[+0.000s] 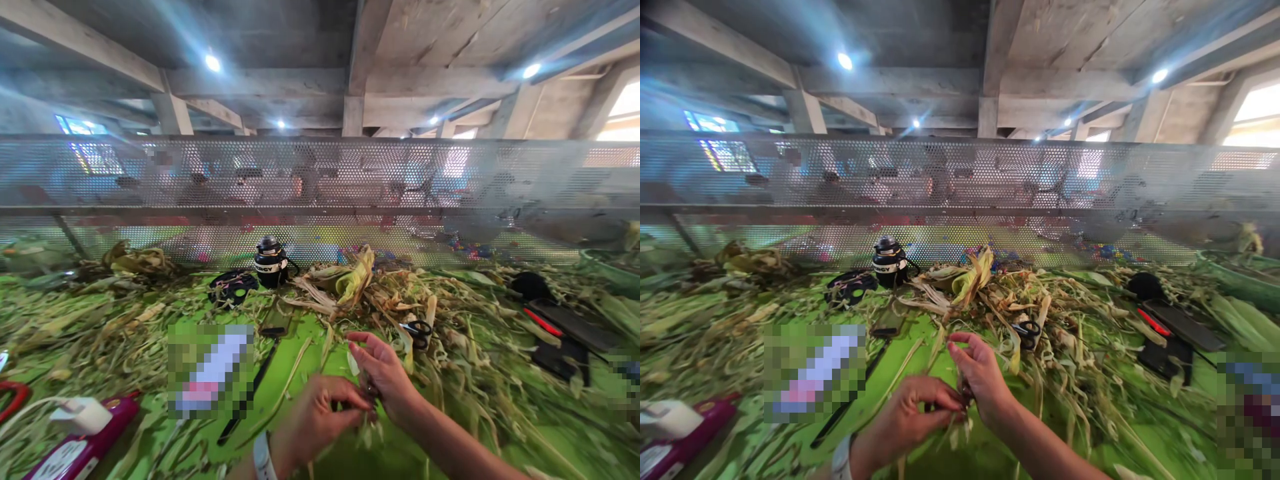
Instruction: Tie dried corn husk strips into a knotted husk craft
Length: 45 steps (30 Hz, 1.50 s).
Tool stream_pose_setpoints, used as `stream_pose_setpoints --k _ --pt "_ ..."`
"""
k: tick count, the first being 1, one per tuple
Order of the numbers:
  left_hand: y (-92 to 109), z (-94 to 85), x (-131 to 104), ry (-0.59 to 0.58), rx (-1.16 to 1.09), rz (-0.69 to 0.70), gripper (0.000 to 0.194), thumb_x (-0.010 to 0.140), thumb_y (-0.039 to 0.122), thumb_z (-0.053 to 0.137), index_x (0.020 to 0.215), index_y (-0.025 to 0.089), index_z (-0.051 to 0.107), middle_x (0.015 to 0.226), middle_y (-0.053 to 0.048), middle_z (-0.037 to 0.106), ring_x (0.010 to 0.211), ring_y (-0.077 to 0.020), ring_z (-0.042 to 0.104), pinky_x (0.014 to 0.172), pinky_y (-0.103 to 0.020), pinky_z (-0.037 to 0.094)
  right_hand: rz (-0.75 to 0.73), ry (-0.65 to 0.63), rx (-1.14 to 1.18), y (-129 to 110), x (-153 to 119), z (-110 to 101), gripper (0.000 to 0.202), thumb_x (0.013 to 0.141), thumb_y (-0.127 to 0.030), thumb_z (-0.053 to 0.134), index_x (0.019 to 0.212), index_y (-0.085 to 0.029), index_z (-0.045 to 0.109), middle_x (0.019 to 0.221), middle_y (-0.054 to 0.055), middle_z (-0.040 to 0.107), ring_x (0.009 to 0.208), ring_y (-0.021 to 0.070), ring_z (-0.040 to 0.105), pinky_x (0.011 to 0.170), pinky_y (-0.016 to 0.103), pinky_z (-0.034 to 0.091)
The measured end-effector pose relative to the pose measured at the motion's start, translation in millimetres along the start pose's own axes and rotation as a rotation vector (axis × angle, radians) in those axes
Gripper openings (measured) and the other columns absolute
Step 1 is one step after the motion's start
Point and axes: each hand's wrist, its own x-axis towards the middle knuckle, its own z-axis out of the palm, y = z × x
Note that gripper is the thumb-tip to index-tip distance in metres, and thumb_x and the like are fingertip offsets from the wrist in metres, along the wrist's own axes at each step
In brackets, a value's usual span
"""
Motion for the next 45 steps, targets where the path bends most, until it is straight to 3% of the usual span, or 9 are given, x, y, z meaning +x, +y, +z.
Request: stream_pose_setpoints --k 3,6,10,17,26,30,35,40,45 --pt "-4.8 -2.2 1.9 -0.045 -0.189 -0.208 0.024 0.069 0.038 0.071 0.074 0.015 0.076 0.067 -0.008 0.072 0.057 -0.0153 0.061 0.058 -0.026 0.048 -0.055 -0.108 -0.085 3.0 0.0 -0.4 0.047 0.070 -0.052 0.067 0.097 -0.016 0.053 0.046 -0.014 0.035 0.031 0.0029 0.031 0.031 0.015 0.023" --pt "-6.2 -3.5 3.2 -0.074 -0.355 -0.312 0.028 0.060 0.040 0.077 0.069 0.013 0.075 0.062 -0.007 0.070 0.050 -0.0113 0.056 0.052 -0.023 0.044 -0.125 -0.163 -0.197 3.2 0.4 -1.0 0.045 0.075 -0.050 0.064 0.101 -0.016 0.053 0.049 -0.012 0.038 0.038 0.0047 0.037 0.038 0.016 0.028" --pt "-3.4 -4.3 4.0 -0.052 -0.398 -0.348 0.029 0.055 0.040 0.080 0.063 0.013 0.072 0.060 -0.004 0.068 0.048 -0.0088 0.052 0.049 -0.021 0.039 -0.236 -0.140 -0.382 2.9 -0.3 -1.2 0.039 0.079 -0.046 0.060 0.102 -0.015 0.056 0.051 -0.010 0.036 0.045 0.0060 0.034 0.044 0.017 0.027" --pt "-3.6 -6.3 2.1 -0.170 -0.485 -0.366 0.028 0.060 0.040 0.078 0.065 0.015 0.067 0.061 -0.001 0.067 0.048 -0.0064 0.051 0.048 -0.019 0.034 -0.292 -0.107 -0.542 7.6 -0.7 -2.9 0.031 0.081 -0.043 0.057 0.097 -0.017 0.060 0.050 -0.009 0.033 0.047 0.0076 0.031 0.045 0.019 0.024" --pt "0.8 -21.2 10.9 -0.007 -0.479 -0.413 0.033 0.056 0.042 0.079 0.063 0.012 0.065 0.057 0.000 0.064 0.047 -0.0070 0.048 0.049 -0.020 0.033 -0.464 -0.120 -0.931 -29.0 -2.0 -15.2 0.026 0.084 -0.039 0.053 0.091 -0.016 0.066 0.049 -0.006 0.039 0.046 0.0097 0.037 0.045 0.021 0.029" --pt "0.8 -29.0 13.6 0.035 -0.387 -0.449 0.034 0.057 0.043 0.077 0.065 0.012 0.067 0.053 0.002 0.061 0.043 -0.0044 0.040 0.045 -0.020 0.026 -0.599 -0.264 -1.163 -44.2 -2.6 -23.8 0.019 0.082 -0.036 0.059 0.088 -0.021 0.069 0.063 0.000 0.058 0.054 0.0120 0.050 0.052 0.023 0.037" --pt "-1.7 -32.2 14.3 0.046 -0.286 -0.454 0.036 0.059 0.046 0.073 0.067 0.011 0.068 0.054 0.002 0.060 0.043 -0.0046 0.037 0.046 -0.020 0.027 -0.670 -0.384 -1.333 -54.4 -4.2 -30.1 0.020 0.086 -0.032 0.056 0.073 -0.022 0.068 0.068 0.002 0.058 0.065 0.0148 0.056 0.057 0.024 0.039" --pt "-6.0 -27.8 10.7 -0.126 -0.246 -0.474 0.041 0.056 0.050 0.074 0.067 0.010 0.069 0.058 0.000 0.060 0.049 -0.0089 0.048 0.053 -0.024 0.037 -0.529 -0.440 -1.360 -59.7 -9.1 -26.4 0.023 0.086 -0.034 0.057 0.070 -0.018 0.061 0.070 0.001 0.058 0.066 0.0138 0.055 0.060 0.024 0.039" --pt "-14.8 -22.3 5.9 -0.321 -0.213 -0.467 0.037 0.063 0.047 0.070 0.075 0.012 0.071 0.060 0.001 0.058 0.052 -0.0089 0.048 0.055 -0.023 0.038 -0.558 -0.486 -1.341 -46.3 -10.7 -20.6 0.022 0.086 -0.031 0.058 0.068 -0.017 0.058 0.071 0.001 0.057 0.070 0.0145 0.055 0.063 0.024 0.039"
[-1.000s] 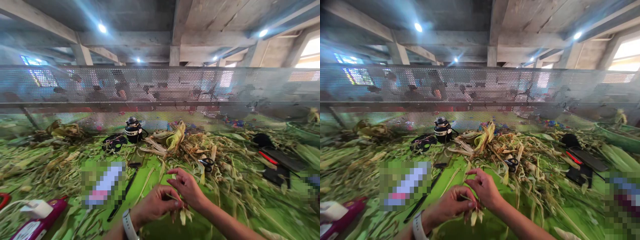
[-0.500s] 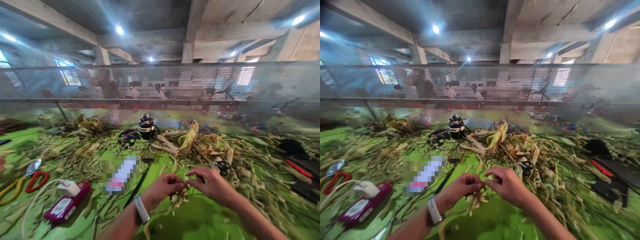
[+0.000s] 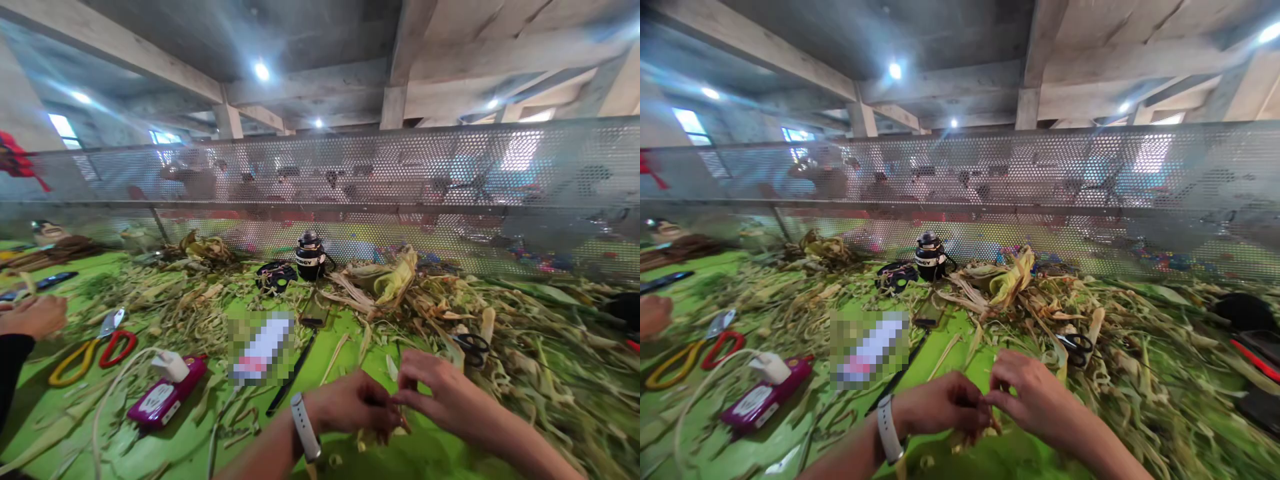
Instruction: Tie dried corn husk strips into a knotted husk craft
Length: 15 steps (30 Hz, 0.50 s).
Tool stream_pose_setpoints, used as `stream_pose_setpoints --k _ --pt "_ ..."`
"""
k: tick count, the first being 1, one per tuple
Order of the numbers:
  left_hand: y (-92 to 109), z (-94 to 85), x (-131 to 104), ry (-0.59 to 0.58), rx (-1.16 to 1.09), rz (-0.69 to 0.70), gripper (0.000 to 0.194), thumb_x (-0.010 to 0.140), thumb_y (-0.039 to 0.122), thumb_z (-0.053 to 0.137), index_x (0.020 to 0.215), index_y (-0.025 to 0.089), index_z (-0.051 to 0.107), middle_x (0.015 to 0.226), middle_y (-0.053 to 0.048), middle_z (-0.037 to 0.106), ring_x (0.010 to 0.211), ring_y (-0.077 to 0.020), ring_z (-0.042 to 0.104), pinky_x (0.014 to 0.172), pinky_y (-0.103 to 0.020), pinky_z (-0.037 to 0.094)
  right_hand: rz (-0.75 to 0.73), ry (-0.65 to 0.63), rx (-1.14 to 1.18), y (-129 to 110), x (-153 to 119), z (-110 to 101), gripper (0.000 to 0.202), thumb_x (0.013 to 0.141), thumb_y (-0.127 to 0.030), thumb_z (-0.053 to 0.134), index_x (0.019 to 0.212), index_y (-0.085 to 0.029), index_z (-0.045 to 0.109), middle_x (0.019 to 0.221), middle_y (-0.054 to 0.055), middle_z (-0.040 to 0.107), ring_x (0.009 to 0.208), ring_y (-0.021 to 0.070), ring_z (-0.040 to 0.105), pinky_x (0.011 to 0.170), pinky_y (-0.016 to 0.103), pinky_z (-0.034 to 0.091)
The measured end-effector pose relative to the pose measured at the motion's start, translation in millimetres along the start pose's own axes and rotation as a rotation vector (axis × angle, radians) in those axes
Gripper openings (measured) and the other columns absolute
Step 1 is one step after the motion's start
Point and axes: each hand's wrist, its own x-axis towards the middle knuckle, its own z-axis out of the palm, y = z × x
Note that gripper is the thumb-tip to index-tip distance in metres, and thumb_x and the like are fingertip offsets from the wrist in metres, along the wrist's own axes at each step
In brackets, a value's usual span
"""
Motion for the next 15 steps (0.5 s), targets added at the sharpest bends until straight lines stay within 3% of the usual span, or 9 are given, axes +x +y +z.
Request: stream_pose_setpoints --k 4,7,12,15 --pt "-1.6 -1.3 1.0 -0.133 0.063 0.027 0.022 0.068 0.034 0.068 0.080 0.015 0.073 0.064 0.003 0.060 0.057 -0.0081 0.049 0.059 -0.020 0.038 -0.003 -0.023 0.024 2.8 1.8 9.2 0.019 0.085 -0.029 0.060 0.070 -0.016 0.058 0.073 0.002 0.058 0.070 0.0146 0.055 0.063 0.023 0.040" --pt "1.2 -2.1 0.0 -0.195 -0.012 0.018 0.021 0.067 0.033 0.071 0.081 0.017 0.074 0.071 0.002 0.064 0.063 -0.0090 0.050 0.065 -0.020 0.040 0.009 -0.037 0.042 3.0 3.2 9.1 0.018 0.084 -0.026 0.061 0.069 -0.016 0.058 0.072 0.001 0.058 0.069 0.0142 0.055 0.062 0.023 0.039" --pt "3.0 -0.8 -2.0 -0.100 -0.047 -0.023 0.039 0.070 0.050 0.066 0.083 0.015 0.075 0.062 0.000 0.064 0.056 -0.0086 0.048 0.055 -0.019 0.035 -0.022 0.006 0.065 2.7 5.6 10.7 0.015 0.082 -0.027 0.064 0.071 -0.016 0.062 0.072 0.001 0.059 0.069 0.0140 0.055 0.063 0.023 0.039" --pt "3.8 -1.0 -2.5 -0.094 -0.062 -0.043 0.040 0.069 0.052 0.067 0.079 0.013 0.074 0.061 0.000 0.063 0.056 -0.0081 0.048 0.054 -0.019 0.033 0.025 0.055 0.080 9.1 8.4 12.7 0.012 0.083 -0.026 0.062 0.076 -0.017 0.063 0.072 0.001 0.061 0.067 0.0132 0.056 0.062 0.022 0.040"
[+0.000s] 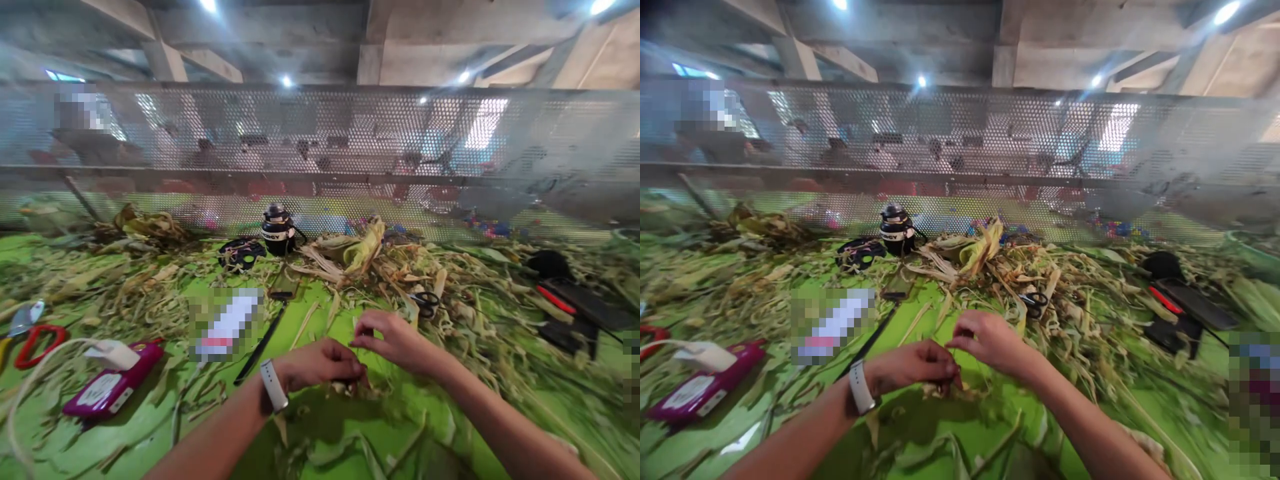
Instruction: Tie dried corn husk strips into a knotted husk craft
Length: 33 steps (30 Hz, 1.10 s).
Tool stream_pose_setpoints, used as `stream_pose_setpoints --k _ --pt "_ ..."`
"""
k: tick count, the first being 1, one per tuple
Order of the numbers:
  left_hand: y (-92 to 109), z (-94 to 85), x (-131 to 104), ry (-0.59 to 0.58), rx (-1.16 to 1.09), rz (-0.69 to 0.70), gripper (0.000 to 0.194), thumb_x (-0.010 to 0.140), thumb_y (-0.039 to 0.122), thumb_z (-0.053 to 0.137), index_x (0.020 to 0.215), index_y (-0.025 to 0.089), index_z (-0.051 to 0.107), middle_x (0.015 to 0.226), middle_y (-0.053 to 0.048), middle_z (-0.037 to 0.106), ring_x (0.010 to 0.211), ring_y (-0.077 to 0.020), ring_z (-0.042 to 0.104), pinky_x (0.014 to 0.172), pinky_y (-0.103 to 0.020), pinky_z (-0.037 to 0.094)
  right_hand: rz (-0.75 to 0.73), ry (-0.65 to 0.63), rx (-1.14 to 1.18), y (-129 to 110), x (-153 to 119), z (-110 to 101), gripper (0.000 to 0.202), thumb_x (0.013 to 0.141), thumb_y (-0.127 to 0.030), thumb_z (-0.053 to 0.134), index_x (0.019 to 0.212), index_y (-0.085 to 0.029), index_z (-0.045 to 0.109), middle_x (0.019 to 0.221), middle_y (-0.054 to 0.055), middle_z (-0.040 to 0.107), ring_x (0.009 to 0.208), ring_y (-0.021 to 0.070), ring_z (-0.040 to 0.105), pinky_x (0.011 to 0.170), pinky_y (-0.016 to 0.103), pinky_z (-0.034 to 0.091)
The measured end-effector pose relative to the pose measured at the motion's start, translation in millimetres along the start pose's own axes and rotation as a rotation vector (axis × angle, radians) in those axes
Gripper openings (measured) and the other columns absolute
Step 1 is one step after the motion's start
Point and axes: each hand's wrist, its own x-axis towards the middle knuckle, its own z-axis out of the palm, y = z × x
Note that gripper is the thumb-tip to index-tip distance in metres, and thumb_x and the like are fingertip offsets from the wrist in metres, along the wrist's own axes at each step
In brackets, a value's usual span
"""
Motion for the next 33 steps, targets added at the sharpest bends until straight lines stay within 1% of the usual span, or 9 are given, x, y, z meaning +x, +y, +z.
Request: stream_pose_setpoints --k 3,6,8,11,15,19,26,31,33 --pt "2.2 -1.4 -0.9 -0.011 -0.025 -0.008 0.037 0.072 0.049 0.066 0.081 0.014 0.074 0.063 0.001 0.062 0.056 -0.0070 0.048 0.054 -0.018 0.032 0.095 0.081 -0.065 6.9 1.2 -6.1 0.010 0.086 -0.026 0.058 0.088 -0.018 0.063 0.078 0.002 0.064 0.070 0.0146 0.058 0.065 0.023 0.041" --pt "3.3 -2.8 -1.3 0.002 -0.043 -0.003 0.035 0.073 0.047 0.066 0.083 0.013 0.073 0.063 0.001 0.062 0.057 -0.0068 0.046 0.055 -0.018 0.032 0.170 0.281 -0.199 4.4 -3.0 -19.5 0.017 0.090 -0.027 0.050 0.102 -0.019 0.059 0.090 0.006 0.063 0.079 0.0169 0.058 0.071 0.026 0.041" --pt "2.9 -3.8 -0.9 0.034 -0.048 0.020 0.036 0.072 0.047 0.066 0.084 0.013 0.073 0.064 0.001 0.062 0.059 -0.0077 0.047 0.058 -0.019 0.034 0.176 0.352 -0.249 -3.5 -8.9 -25.8 0.020 0.092 -0.032 0.045 0.091 -0.018 0.060 0.084 0.005 0.061 0.075 0.0162 0.057 0.067 0.025 0.040" --pt "1.6 -5.5 0.5 0.088 -0.033 0.063 0.038 0.072 0.049 0.066 0.081 0.013 0.072 0.064 0.001 0.061 0.060 -0.0089 0.047 0.061 -0.020 0.035 0.114 0.133 -0.264 -16.6 -19.4 -21.1 0.038 0.090 -0.045 0.045 0.064 -0.018 0.055 0.060 0.000 0.053 0.054 0.0122 0.047 0.052 0.023 0.030" --pt "2.9 -7.2 1.2 0.124 -0.056 0.097 0.037 0.074 0.049 0.064 0.074 0.012 0.068 0.065 0.001 0.059 0.062 -0.0096 0.047 0.062 -0.021 0.036 0.079 -0.030 -0.190 -20.3 -28.4 1.2 0.038 0.090 -0.045 0.046 0.065 -0.018 0.055 0.060 0.000 0.055 0.052 0.0106 0.045 0.051 0.023 0.026" --pt "7.6 -7.4 0.2 0.172 -0.060 0.110 0.032 0.075 0.045 0.065 0.076 0.013 0.068 0.069 0.001 0.062 0.067 -0.0105 0.050 0.070 -0.022 0.038 0.070 -0.002 -0.032 -11.1 -29.0 10.2 0.032 0.094 -0.032 0.042 0.070 -0.017 0.057 0.065 0.001 0.056 0.058 0.0111 0.049 0.055 0.022 0.032" --pt "5.4 -8.2 0.8 0.182 -0.130 0.090 0.026 0.068 0.037 0.073 0.074 0.012 0.069 0.075 -0.003 0.068 0.073 -0.0124 0.057 0.074 -0.023 0.040 0.049 0.123 0.102 -13.0 -31.4 5.0 0.029 0.093 -0.027 0.042 0.070 -0.018 0.056 0.064 0.000 0.051 0.060 0.0123 0.048 0.056 0.023 0.035" --pt "3.5 -8.6 1.3 0.158 -0.238 0.074 0.028 0.061 0.026 0.079 0.085 0.013 0.071 0.069 0.000 0.067 0.066 -0.0100 0.057 0.070 -0.022 0.042 -0.106 0.028 0.246 -21.8 -34.6 -1.0 0.022 0.089 -0.022 0.043 0.070 -0.019 0.054 0.067 0.002 0.053 0.067 0.0149 0.050 0.061 0.026 0.038" --pt "4.4 -8.7 1.0 0.146 -0.262 0.070 0.031 0.060 0.024 0.080 0.087 0.013 0.071 0.066 0.000 0.067 0.063 -0.0097 0.057 0.069 -0.022 0.042 -0.098 0.012 0.322 -21.2 -35.8 -3.1 0.010 0.084 -0.021 0.048 0.075 -0.019 0.053 0.074 0.003 0.054 0.071 0.0157 0.051 0.064 0.027 0.041"
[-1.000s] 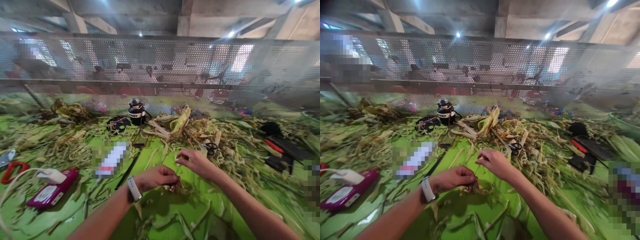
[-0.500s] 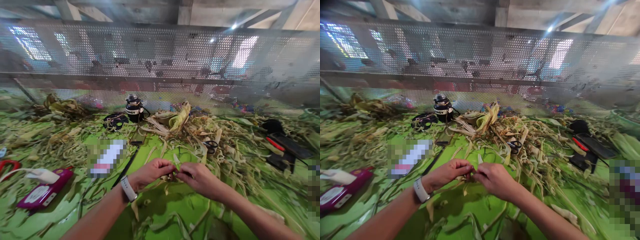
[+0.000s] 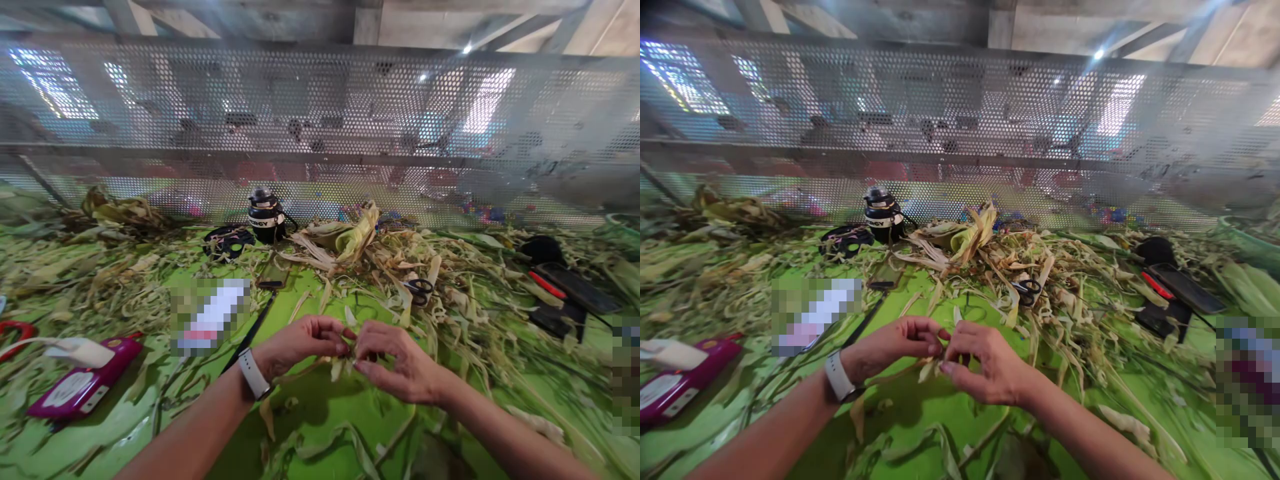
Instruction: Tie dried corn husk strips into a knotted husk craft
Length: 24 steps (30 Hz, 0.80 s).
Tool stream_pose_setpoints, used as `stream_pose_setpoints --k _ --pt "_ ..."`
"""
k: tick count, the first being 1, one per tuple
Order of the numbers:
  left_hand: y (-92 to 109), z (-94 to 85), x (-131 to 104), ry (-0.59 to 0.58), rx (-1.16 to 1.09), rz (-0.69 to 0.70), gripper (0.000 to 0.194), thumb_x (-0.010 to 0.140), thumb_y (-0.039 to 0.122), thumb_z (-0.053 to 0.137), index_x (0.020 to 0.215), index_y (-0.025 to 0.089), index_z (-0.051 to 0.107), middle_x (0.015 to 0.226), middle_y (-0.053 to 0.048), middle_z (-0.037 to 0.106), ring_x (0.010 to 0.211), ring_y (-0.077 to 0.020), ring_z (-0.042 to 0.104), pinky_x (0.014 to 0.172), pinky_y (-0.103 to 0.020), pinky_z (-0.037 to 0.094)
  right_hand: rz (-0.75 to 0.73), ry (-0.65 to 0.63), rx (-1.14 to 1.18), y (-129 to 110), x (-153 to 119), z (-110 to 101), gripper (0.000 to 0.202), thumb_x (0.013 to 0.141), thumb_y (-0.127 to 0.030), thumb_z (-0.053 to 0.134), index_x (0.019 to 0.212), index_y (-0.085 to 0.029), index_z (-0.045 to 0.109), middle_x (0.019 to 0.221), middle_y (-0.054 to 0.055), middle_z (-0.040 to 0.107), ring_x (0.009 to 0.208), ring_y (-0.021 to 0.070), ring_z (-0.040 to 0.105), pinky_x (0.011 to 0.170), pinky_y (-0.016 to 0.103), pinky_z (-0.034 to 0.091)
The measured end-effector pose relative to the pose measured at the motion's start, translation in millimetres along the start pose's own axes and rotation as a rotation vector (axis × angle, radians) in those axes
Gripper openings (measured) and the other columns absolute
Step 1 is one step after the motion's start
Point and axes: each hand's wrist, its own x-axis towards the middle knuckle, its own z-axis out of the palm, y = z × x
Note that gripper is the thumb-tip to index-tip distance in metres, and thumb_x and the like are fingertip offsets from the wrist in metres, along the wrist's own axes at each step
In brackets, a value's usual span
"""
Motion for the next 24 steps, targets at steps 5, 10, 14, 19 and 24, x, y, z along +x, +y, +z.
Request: stream_pose_setpoints --k 5,10,14,19,24 --pt "1.2 -1.6 -1.0 -0.029 -0.062 0.049 0.021 0.062 0.019 0.079 0.080 0.012 0.069 0.070 -0.001 0.068 0.069 -0.0100 0.060 0.073 -0.021 0.042 0.150 0.056 0.087 5.3 -0.9 4.7 0.028 0.064 -0.012 0.053 0.090 -0.019 0.046 0.094 0.005 0.051 0.066 0.0124 0.049 0.058 0.025 0.044" --pt "-1.4 -1.4 -0.8 -0.064 -0.160 0.038 0.018 0.062 0.015 0.077 0.078 0.013 0.069 0.071 -0.001 0.069 0.068 -0.0089 0.061 0.072 -0.020 0.042 0.213 0.071 0.067 13.3 1.4 20.5 0.028 0.066 -0.009 0.057 0.090 -0.018 0.047 0.075 -0.001 0.053 0.062 0.0116 0.050 0.056 0.022 0.043" --pt "-1.5 2.4 -1.3 -0.039 -0.277 0.005 0.019 0.057 0.012 0.078 0.075 0.012 0.071 0.068 -0.001 0.070 0.065 -0.0095 0.061 0.069 -0.020 0.043 0.151 0.121 0.059 20.1 1.0 24.2 0.022 0.069 -0.007 0.056 0.087 -0.017 0.052 0.075 0.000 0.058 0.065 0.0113 0.053 0.061 0.022 0.045" --pt "-2.4 1.7 -2.3 -0.031 -0.330 -0.039 0.016 0.056 0.011 0.074 0.072 0.010 0.073 0.067 -0.004 0.071 0.060 -0.0099 0.061 0.064 -0.020 0.042 0.097 0.150 0.090 22.7 0.1 21.7 0.018 0.072 -0.012 0.060 0.089 -0.017 0.056 0.080 0.002 0.063 0.072 0.0130 0.059 0.066 0.025 0.049" --pt "-3.3 0.9 -1.9 -0.038 -0.284 -0.062 0.015 0.055 0.015 0.074 0.069 0.010 0.074 0.061 -0.003 0.068 0.050 -0.0060 0.053 0.050 -0.018 0.035 0.070 0.149 0.095 23.0 0.5 23.8 0.015 0.073 -0.013 0.061 0.087 -0.018 0.057 0.079 0.002 0.063 0.070 0.0124 0.059 0.065 0.024 0.050"
